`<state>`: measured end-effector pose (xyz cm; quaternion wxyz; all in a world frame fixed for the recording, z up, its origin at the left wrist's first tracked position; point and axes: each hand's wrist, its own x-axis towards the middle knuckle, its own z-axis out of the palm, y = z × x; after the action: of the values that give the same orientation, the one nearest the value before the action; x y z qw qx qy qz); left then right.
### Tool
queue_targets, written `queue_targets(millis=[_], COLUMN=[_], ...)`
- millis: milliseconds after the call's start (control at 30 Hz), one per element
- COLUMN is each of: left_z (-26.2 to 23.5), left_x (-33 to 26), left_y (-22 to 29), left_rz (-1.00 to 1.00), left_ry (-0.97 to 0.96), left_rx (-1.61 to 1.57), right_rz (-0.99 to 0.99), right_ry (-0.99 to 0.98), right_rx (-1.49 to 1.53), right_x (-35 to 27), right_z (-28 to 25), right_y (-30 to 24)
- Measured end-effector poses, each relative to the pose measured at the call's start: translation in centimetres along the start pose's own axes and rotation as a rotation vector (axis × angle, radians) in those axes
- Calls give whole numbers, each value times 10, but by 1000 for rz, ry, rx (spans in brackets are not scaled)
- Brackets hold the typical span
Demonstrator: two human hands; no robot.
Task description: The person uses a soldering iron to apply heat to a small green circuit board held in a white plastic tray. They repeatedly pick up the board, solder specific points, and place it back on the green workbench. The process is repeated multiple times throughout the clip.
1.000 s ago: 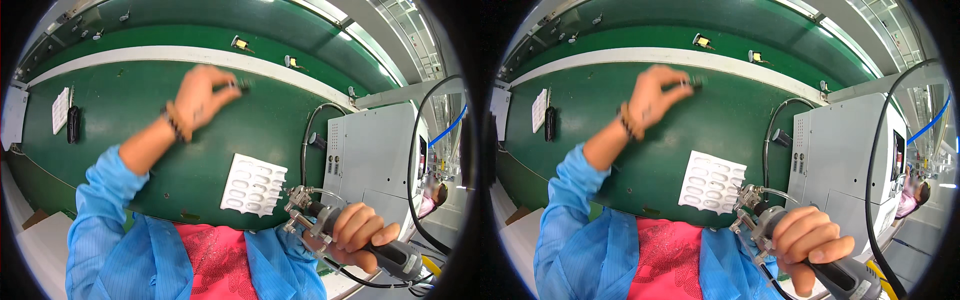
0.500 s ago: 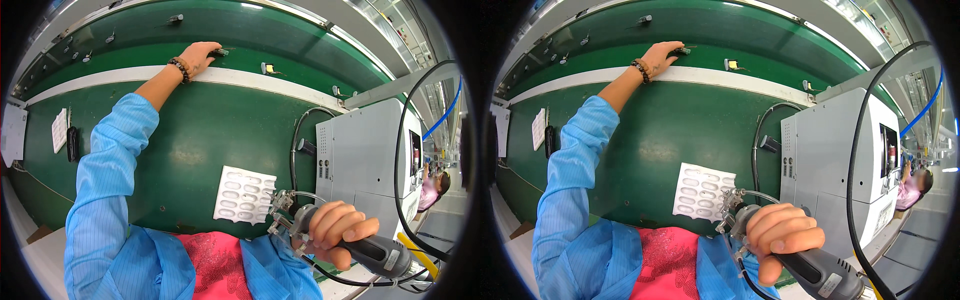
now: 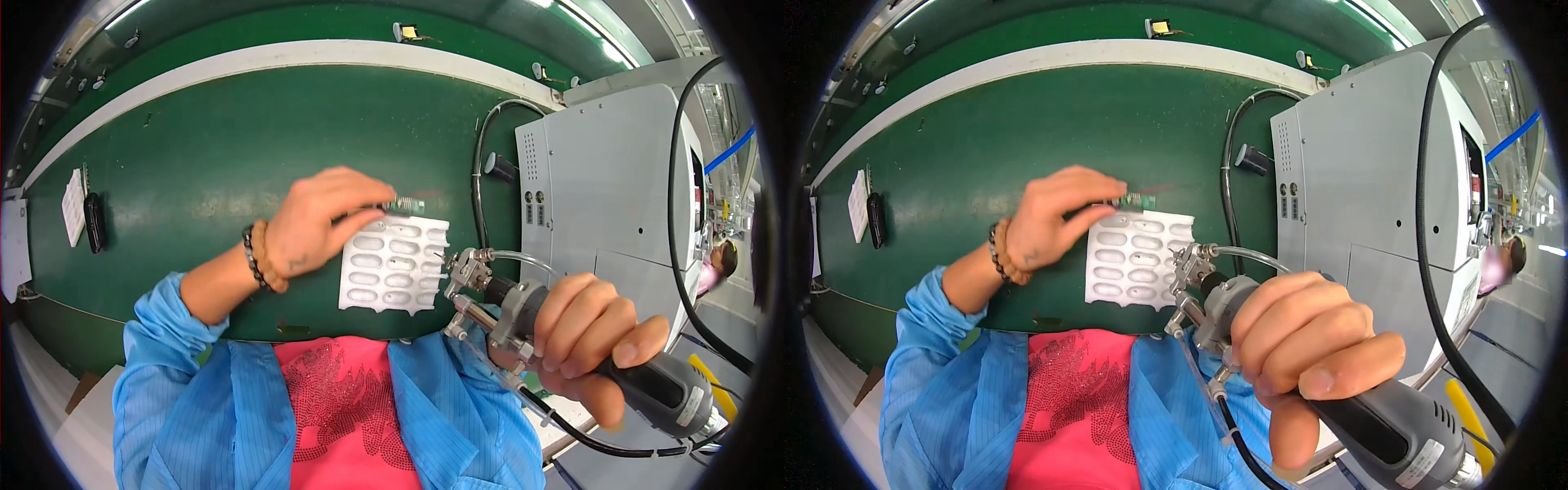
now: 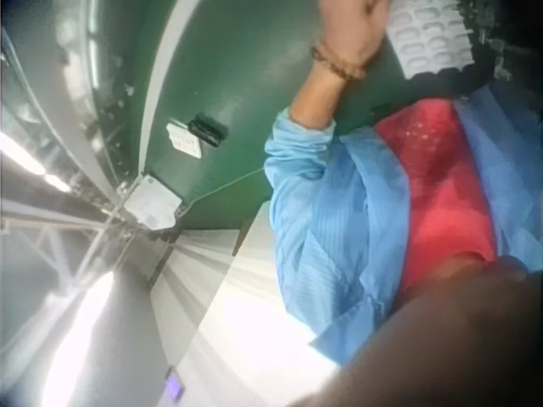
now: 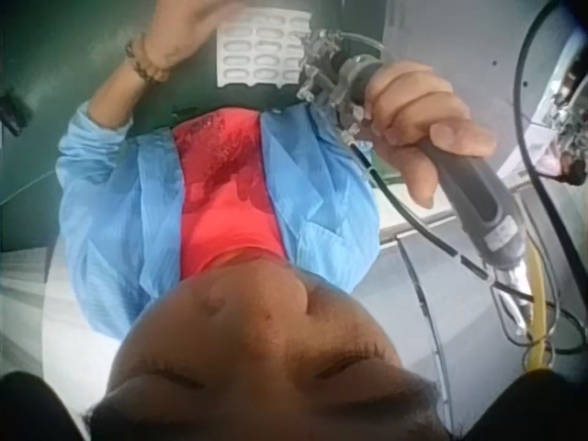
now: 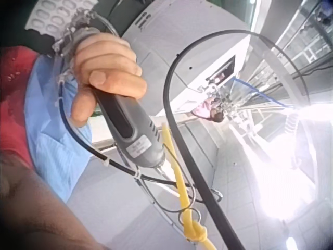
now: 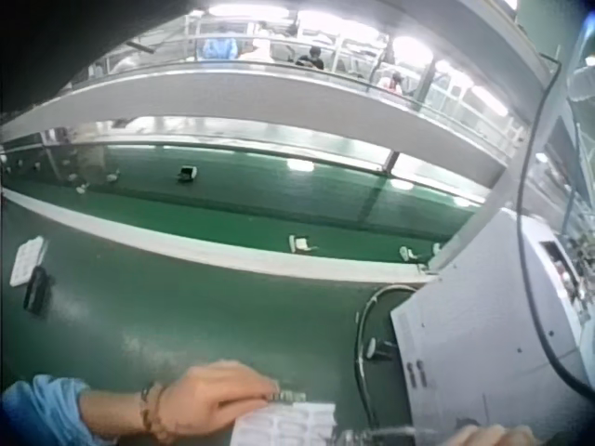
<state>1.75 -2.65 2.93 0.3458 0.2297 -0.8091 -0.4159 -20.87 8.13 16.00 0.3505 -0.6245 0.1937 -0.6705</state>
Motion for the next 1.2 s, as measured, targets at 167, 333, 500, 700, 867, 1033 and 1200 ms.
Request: queue_targets(millis=[167, 333, 500, 700, 867, 1033, 1200], left_z=[28, 42, 44, 43, 41, 38, 39], left_x=[-24, -29, -30, -30, -29, -27, -27], left_y=[-7, -11, -16, -17, -18, -19, -19], left_rz=[28, 1, -11, -40, -59, -49, -56], left_ry=[-28, 33, 44, 44, 41, 37, 38], left_rx=[87, 77, 19, -15, -29, -38, -42], right_rz=[-19, -16, 31, 74, 89, 109, 175], right_ry=[0, -18, -29, -28, -28, -32, -85], right_rx=[-65, -77, -99, -103, -105, -115, -106], right_x=[2, 10, 15, 17, 18, 22, 26], right_z=[8, 18, 25, 29, 32, 33, 30], right_y=[6, 25, 45, 57, 62, 64, 67])
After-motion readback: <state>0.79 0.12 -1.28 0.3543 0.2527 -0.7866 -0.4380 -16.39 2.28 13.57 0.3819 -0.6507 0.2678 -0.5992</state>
